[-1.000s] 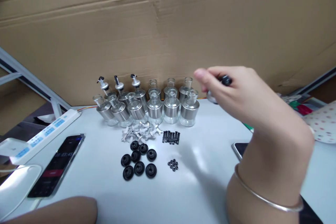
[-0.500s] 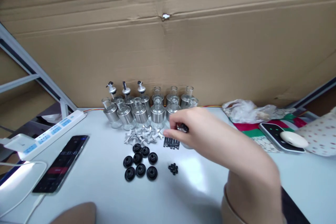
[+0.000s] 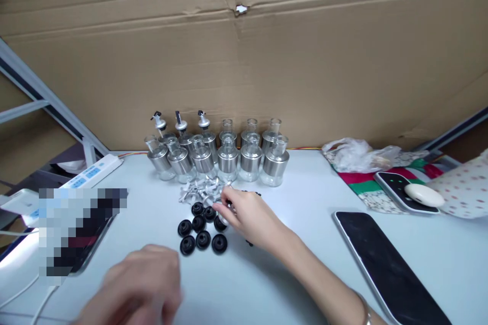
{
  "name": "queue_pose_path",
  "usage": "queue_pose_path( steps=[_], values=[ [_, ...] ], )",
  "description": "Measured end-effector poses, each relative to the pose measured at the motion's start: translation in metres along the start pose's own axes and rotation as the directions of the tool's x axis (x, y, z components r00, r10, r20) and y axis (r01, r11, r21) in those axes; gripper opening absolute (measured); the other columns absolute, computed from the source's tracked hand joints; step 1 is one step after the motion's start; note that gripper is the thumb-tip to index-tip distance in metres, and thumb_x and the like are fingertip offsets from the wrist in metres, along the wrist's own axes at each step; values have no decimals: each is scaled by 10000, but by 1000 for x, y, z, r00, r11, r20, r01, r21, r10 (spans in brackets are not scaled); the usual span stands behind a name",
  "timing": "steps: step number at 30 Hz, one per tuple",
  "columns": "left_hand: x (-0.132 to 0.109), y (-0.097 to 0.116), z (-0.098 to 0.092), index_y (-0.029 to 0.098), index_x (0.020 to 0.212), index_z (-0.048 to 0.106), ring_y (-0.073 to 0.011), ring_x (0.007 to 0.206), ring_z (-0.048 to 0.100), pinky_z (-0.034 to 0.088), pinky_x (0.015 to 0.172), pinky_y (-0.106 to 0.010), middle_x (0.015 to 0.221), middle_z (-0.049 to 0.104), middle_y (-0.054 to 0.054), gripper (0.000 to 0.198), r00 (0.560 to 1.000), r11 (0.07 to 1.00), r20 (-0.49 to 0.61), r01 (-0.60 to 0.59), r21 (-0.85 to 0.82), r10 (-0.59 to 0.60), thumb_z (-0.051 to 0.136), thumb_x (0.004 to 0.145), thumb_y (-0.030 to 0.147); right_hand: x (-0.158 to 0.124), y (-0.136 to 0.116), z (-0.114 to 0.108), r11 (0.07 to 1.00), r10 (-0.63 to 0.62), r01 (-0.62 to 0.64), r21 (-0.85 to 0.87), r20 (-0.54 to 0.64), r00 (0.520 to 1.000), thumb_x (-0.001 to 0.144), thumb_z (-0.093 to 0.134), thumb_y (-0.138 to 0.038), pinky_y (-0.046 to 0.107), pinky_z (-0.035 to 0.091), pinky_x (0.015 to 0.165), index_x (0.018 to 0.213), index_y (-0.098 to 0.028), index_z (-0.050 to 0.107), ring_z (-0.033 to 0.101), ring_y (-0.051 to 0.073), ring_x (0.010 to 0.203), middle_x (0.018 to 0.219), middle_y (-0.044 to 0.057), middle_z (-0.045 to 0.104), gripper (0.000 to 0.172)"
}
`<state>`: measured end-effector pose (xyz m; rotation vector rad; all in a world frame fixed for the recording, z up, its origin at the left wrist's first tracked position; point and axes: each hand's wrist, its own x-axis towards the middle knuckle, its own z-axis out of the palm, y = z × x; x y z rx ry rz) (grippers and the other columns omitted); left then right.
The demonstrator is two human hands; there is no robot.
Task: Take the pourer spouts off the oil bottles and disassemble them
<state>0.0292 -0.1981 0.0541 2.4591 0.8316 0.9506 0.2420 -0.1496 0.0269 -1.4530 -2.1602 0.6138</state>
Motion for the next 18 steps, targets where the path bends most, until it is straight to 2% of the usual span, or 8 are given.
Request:
queue_pose_path(
  steps=[1, 2, 4, 5, 7, 12, 15, 18],
  values=[
    [6, -5, 10, 278, 1092, 546, -136, 518, 541, 478, 468, -263, 663, 598, 1, 233, 998, 997, -4, 56, -48, -57, 400, 955, 398, -4, 2, 2, 999, 25, -24, 33, -19, 1000, 950, 389, -341, 255, 343, 514, 797, -219, 418, 445, 137, 512, 603, -29, 493, 198],
    [13, -12, 21, 270, 1135, 510, -134, 514, 545, 471, 456, -251, 672, 594, 8, 254, 981, 961, 72, 191, -200, -180, 456, 927, 405, -7, 4, 4, 997, 39, -37, 68, -30, 999, 957, 357, -343, 254, 338, 505, 823, -226, 400, 438, 138, 493, 585, -40, 480, 184],
    [23, -29, 42, 260, 1225, 433, -104, 491, 526, 446, 440, -230, 807, 609, 0, 399, 901, 842, 231, 429, -327, -369, 548, 868, 399, -12, 6, 7, 991, 37, -31, 129, -46, 998, 962, 326, -330, 253, 350, 506, 865, -233, 382, 462, 141, 500, 609, -37, 499, 149],
    [26, -39, 50, 251, 1231, 427, -91, 494, 512, 431, 444, -225, 893, 608, -18, 443, 875, 817, 250, 478, -322, -414, 579, 841, 395, -13, 6, 10, 988, 30, -22, 153, -51, 998, 963, 321, -318, 252, 363, 511, 875, -234, 380, 482, 141, 516, 639, -28, 522, 135],
    [28, -55, 61, 235, 1249, 430, -92, 503, 492, 399, 445, -211, 829, 595, -1, 438, 858, 800, 288, 506, -323, -426, 560, 855, 377, -16, 7, 15, 982, 6, 5, 191, -57, 998, 958, 330, -297, 252, 396, 533, 879, -234, 392, 521, 142, 561, 708, -3, 567, 119],
    [20, -73, 65, 211, 1135, 523, -104, 533, 498, 413, 485, -210, 740, 572, 10, 295, 943, 896, 177, 326, -301, -283, 500, 914, 405, -24, 11, 14, 975, -60, 62, 214, -17, 998, 907, 446, -253, 274, 457, 639, 914, -227, 489, 573, 158, 696, 840, 34, 621, 50],
    [18, -75, 63, 203, 1124, 491, -117, 575, 535, 440, 530, -226, 812, 600, -19, 310, 987, 980, 108, 137, -143, -122, 396, 960, 448, -29, 15, 4, 963, -15, -13, 269, 100, 995, 859, 545, -242, 283, 460, 677, 1019, -250, 534, 568, 155, 726, 908, 21, 636, 161],
    [20, -77, 64, 190, 1028, 480, -146, 643, 562, 425, 579, -258, 796, 612, -25, 341, 997, 996, 55, -62, 58, 59, 332, 963, 490, -29, 19, -4, 908, 31, -133, 396, 254, 967, 832, 619, -290, 254, 426, 615, 1041, -248, 544, 537, 137, 665, 784, -15, 615, 225]
  ],
)
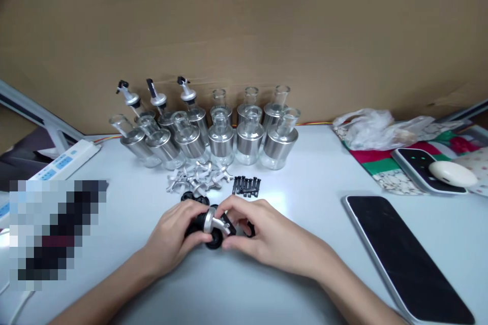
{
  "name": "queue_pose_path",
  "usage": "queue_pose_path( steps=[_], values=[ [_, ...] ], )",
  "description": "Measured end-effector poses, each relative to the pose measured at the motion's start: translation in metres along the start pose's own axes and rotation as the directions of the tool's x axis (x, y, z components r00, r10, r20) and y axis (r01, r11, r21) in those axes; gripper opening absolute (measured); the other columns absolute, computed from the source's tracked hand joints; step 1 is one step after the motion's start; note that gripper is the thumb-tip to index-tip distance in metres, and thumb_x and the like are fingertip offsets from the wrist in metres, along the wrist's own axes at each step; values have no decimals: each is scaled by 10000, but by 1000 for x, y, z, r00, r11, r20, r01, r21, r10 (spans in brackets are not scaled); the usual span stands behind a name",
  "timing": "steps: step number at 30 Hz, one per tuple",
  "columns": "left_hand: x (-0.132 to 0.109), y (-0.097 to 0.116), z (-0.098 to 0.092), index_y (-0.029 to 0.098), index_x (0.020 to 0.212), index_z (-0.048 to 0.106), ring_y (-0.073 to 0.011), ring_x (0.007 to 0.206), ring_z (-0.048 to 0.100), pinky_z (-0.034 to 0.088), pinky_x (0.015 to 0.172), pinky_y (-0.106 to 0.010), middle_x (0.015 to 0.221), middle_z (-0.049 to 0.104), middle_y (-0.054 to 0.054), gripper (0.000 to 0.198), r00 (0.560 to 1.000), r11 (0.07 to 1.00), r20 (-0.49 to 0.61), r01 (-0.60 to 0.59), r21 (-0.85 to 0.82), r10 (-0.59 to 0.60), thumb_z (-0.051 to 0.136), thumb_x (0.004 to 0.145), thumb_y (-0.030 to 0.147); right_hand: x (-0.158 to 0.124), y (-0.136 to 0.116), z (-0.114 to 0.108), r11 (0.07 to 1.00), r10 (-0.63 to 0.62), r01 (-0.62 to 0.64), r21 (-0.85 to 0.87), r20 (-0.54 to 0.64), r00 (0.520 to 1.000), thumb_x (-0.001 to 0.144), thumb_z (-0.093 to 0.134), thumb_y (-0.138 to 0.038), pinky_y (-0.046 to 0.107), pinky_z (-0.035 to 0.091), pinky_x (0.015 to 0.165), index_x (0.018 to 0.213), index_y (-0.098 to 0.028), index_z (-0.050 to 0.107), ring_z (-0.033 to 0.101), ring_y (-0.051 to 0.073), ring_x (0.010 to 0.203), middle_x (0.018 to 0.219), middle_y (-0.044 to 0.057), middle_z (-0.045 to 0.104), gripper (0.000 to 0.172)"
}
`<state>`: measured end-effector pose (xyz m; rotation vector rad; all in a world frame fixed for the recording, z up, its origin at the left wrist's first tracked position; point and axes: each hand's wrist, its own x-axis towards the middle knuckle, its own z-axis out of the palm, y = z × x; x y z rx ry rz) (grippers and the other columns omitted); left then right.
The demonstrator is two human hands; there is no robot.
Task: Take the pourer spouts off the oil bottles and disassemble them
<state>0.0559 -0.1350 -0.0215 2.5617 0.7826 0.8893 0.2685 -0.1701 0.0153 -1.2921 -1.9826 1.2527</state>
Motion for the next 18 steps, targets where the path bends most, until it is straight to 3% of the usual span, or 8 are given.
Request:
queue_pose_path(
  steps=[4, 7, 11, 14, 16, 18],
  values=[
    [3, 0, 3, 168, 943, 469, -168, 651, 545, 344, 578, -295, 781, 604, -39, 421, 989, 980, -21, -145, 140, 149, 273, 955, 540, 2, 2, 1, 984, 48, -65, 165, 107, 993, 773, 699, -353, 204, 320, 495, 896, -222, 476, 426, 95, 525, 577, -90, 481, 287],
    [2, 1, 5, 160, 944, 488, -176, 650, 529, 313, 594, -304, 774, 597, -42, 395, 988, 979, 51, -149, 135, 144, 325, 957, 519, 4, 3, 9, 990, 86, -96, 105, 97, 992, 725, 734, -415, 199, 264, 461, 828, -232, 412, 360, 86, 505, 549, -110, 404, 385],
    [2, 0, 0, 170, 887, 524, -181, 649, 519, 285, 615, -314, 749, 596, -34, 385, 989, 980, 94, -130, 152, 117, 360, 941, 515, 4, 4, 17, 999, 42, -43, 21, 60, 997, 774, 669, -476, 208, 236, 443, 849, -233, 419, 292, 85, 471, 521, -117, 335, 356],
    [2, -2, -6, 173, 906, 533, -171, 677, 537, 281, 652, -319, 797, 622, -33, 333, 991, 973, 30, -133, 190, 130, 394, 952, 473, 3, 5, 17, 1000, -8, 8, -21, -4, 1000, 807, 631, -470, 204, 296, 459, 973, -234, 471, 375, 95, 491, 566, -90, 413, 329],
    [2, -3, -8, 170, 908, 536, -161, 684, 546, 280, 665, -318, 825, 634, -37, 309, 991, 966, -28, -125, 225, 134, 414, 957, 449, 3, 7, 15, 999, -39, 35, -36, -101, 994, 806, 613, -489, 207, 330, 464, 1080, -227, 475, 438, 108, 527, 630, -58, 467, 403],
    [1, -2, -8, 166, 863, 547, -146, 666, 544, 275, 660, -314, 802, 635, -33, 312, 989, 962, -69, -114, 249, 135, 422, 960, 435, 4, 8, 15, 998, -58, 53, -32, -206, 977, 788, 600, -545, 211, 325, 445, 1037, -206, 498, 438, 110, 522, 631, -47, 463, 433]
  ],
)
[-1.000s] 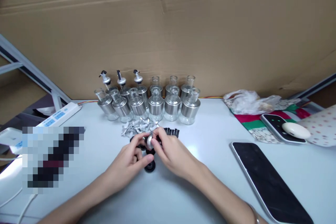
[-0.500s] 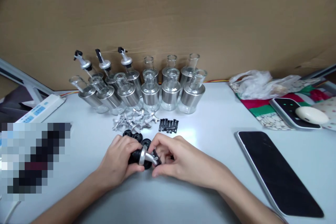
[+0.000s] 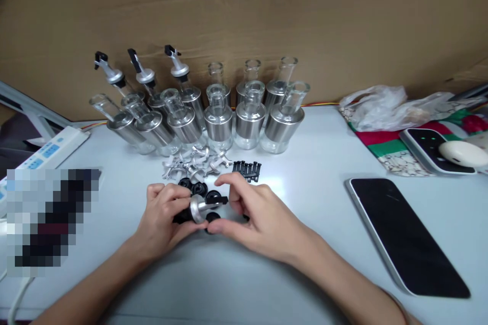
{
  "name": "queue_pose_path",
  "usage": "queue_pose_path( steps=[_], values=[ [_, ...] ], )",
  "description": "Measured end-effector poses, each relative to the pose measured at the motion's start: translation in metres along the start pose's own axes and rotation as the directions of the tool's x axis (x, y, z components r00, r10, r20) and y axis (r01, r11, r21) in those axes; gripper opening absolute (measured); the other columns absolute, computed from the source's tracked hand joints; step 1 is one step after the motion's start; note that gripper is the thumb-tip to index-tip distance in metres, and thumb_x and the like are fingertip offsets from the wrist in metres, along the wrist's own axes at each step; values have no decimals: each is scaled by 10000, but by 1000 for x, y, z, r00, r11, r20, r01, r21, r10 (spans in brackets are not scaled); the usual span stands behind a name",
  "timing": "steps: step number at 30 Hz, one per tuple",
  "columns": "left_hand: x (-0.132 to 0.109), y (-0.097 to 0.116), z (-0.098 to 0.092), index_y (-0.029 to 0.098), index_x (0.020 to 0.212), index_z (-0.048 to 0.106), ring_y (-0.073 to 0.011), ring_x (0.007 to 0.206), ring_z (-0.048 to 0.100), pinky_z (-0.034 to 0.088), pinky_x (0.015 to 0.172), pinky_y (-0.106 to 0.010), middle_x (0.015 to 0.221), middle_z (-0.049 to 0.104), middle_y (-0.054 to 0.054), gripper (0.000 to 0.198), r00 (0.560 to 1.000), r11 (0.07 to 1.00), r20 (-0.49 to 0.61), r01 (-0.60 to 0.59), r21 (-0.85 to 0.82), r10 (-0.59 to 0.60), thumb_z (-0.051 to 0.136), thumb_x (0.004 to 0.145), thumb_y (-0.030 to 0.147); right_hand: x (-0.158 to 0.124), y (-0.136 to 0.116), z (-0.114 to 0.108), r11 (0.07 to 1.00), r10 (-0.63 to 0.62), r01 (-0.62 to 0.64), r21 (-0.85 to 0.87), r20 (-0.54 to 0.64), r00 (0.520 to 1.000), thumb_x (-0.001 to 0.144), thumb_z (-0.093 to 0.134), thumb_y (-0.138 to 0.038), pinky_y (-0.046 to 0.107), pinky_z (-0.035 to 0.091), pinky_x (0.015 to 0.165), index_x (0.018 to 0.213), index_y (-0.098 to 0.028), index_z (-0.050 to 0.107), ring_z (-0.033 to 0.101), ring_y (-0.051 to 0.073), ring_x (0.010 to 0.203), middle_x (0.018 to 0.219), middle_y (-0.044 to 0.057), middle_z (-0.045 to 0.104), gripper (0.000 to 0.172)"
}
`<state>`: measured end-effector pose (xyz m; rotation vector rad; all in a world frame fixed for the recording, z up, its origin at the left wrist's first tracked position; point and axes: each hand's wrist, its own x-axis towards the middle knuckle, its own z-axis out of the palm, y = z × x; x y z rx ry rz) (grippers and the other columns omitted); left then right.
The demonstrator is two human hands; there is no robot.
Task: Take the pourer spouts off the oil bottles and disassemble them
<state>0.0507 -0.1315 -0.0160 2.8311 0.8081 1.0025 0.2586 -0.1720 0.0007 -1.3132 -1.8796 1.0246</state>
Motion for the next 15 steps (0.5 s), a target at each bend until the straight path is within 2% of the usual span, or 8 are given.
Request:
queue_pose_path(
  steps=[3, 5, 10, 12, 15],
  values=[
    [-1, 3, 2, 171, 785, 544, -129, 645, 543, 266, 648, -309, 753, 634, -11, 286, 1000, 1000, -18, -5, -7, 5, 430, 971, 356, 1, 0, 5, 1000, 20, -21, -3, -123, 992, 741, 642, -563, 211, 304, 423, 805, -201, 498, 375, 91, 471, 553, -67, 410, 395],
    [-1, 5, 4, 174, 757, 527, -122, 632, 541, 263, 642, -307, 742, 638, -2, 274, 1000, 1000, -18, -8, -26, 8, 419, 976, 298, 2, -2, 10, 998, 46, -53, -32, -183, 982, 739, 675, -496, 208, 307, 420, 754, -202, 492, 359, 81, 450, 525, -75, 401, 347],
    [-2, 5, 4, 167, 800, 525, -126, 616, 548, 255, 632, -314, 739, 642, 1, 268, 1000, 998, 5, 25, -54, -24, 465, 957, 375, 1, -5, 21, 997, 55, -66, -34, -264, 963, 832, 602, -361, 200, 381, 434, 818, -190, 553, 444, 86, 456, 543, -53, 478, 179],
    [-1, 5, 4, 166, 834, 531, -128, 633, 559, 261, 638, -316, 756, 647, 0, 268, 1000, 998, 8, 26, -65, -25, 467, 954, 397, 0, -4, 22, 997, 9, -32, -67, -310, 951, 848, 586, -335, 198, 410, 445, 873, -187, 568, 490, 93, 486, 585, -36, 521, 151],
    [-2, 6, 4, 169, 910, 535, -130, 675, 574, 276, 651, -313, 818, 661, -8, 196, 1000, 997, -4, 0, -73, 0, 452, 968, 337, -1, -4, 20, 981, -124, 59, -183, -370, 920, 870, 570, -338, 199, 426, 444, 934, -187, 577, 525, 98, 515, 634, -17, 553, 165]
  ],
)
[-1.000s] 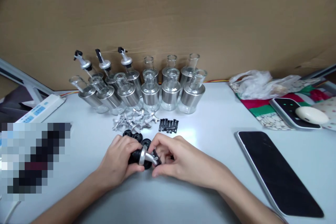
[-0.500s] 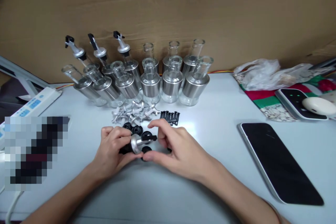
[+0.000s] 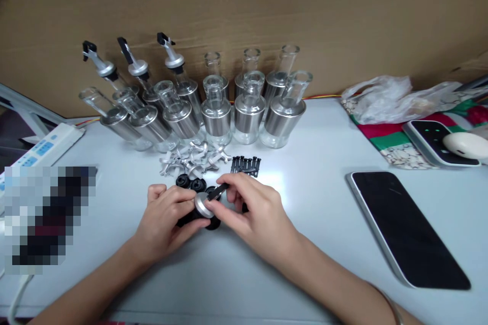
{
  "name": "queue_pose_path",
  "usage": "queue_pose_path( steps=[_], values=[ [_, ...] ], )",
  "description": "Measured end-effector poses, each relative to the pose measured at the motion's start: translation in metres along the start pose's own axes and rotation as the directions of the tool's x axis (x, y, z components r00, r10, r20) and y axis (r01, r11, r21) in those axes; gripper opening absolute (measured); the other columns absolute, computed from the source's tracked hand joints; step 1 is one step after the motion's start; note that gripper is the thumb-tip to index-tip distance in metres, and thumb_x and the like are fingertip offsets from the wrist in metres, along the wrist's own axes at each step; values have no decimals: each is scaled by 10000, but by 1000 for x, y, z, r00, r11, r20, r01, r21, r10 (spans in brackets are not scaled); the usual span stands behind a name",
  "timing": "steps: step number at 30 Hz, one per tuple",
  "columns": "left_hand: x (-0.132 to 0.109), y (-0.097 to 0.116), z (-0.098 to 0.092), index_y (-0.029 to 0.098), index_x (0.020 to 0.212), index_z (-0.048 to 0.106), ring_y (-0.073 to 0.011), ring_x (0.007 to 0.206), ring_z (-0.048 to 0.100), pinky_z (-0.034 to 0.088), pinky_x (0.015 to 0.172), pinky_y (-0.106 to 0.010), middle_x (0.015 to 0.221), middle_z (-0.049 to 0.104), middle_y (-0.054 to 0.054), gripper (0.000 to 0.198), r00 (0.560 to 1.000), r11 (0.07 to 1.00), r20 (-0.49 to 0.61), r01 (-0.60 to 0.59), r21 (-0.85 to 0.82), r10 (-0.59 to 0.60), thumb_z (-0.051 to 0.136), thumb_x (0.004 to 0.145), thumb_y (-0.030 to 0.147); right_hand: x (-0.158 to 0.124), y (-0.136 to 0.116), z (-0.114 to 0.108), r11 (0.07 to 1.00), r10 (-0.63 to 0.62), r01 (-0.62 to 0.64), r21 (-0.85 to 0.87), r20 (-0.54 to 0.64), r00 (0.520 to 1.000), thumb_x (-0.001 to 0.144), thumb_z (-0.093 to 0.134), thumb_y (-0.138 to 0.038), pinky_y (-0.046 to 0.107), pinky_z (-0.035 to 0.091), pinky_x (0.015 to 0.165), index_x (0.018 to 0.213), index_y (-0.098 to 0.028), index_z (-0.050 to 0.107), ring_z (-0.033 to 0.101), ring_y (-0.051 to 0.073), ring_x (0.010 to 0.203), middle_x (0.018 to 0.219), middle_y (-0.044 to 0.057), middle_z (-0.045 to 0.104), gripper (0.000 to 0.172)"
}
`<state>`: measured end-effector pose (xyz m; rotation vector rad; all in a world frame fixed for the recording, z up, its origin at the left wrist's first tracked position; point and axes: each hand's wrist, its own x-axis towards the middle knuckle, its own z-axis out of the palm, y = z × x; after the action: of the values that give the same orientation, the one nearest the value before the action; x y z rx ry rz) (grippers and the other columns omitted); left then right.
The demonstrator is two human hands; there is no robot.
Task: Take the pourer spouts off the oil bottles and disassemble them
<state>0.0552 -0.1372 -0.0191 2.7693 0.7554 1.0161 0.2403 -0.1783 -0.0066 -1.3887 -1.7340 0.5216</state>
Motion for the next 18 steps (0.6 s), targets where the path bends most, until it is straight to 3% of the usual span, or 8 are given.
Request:
queue_pose_path(
  steps=[3, 6, 11, 13, 18],
  values=[
    [-1, 2, 2, 174, 902, 525, -124, 682, 576, 284, 653, -307, 824, 657, -3, 168, 1000, 1000, -11, 5, -18, -5, 440, 975, 299, 1, 1, -2, 991, -123, 120, -61, -36, 992, 885, 553, -386, 202, 436, 443, 951, -173, 569, 519, 97, 511, 641, -11, 547, 224],
    [-2, 3, 3, 184, 882, 492, -123, 683, 577, 293, 652, -302, 828, 655, -2, 227, 997, 993, 2, 81, -83, -81, 420, 975, 379, 1, 2, -3, 978, -194, 192, -82, -20, 981, 902, 527, -398, 203, 454, 464, 964, -157, 550, 531, 100, 531, 650, -3, 553, 250],
    [1, 5, 1, 130, 1109, 442, -148, 697, 566, 279, 646, -302, 837, 655, -22, 413, 993, 995, 117, 44, -84, -34, 334, 971, 505, -1, 2, -2, 925, -350, 353, -142, 47, 936, 937, 485, -331, 224, 486, 530, 1037, -156, 516, 561, 118, 601, 770, 45, 624, 204],
    [2, 5, 2, 127, 1053, 469, -145, 657, 540, 266, 636, -300, 790, 640, -11, 463, 986, 996, 167, 23, -87, -8, 297, 961, 547, -1, 2, -1, 902, -382, 390, -182, 81, 921, 945, 463, -331, 238, 487, 532, 1028, -144, 525, 563, 133, 608, 745, 50, 620, 213],
    [1, 5, 6, 153, 833, 473, -133, 600, 466, 246, 624, -289, 678, 561, 18, 431, 984, 997, 177, -2, -73, 14, 281, 976, 511, 1, -1, 1, 848, -435, 459, -266, 147, 889, 981, 355, -337, 257, 469, 526, 909, -97, 581, 543, 151, 582, 642, 52, 585, 338]
  ],
)
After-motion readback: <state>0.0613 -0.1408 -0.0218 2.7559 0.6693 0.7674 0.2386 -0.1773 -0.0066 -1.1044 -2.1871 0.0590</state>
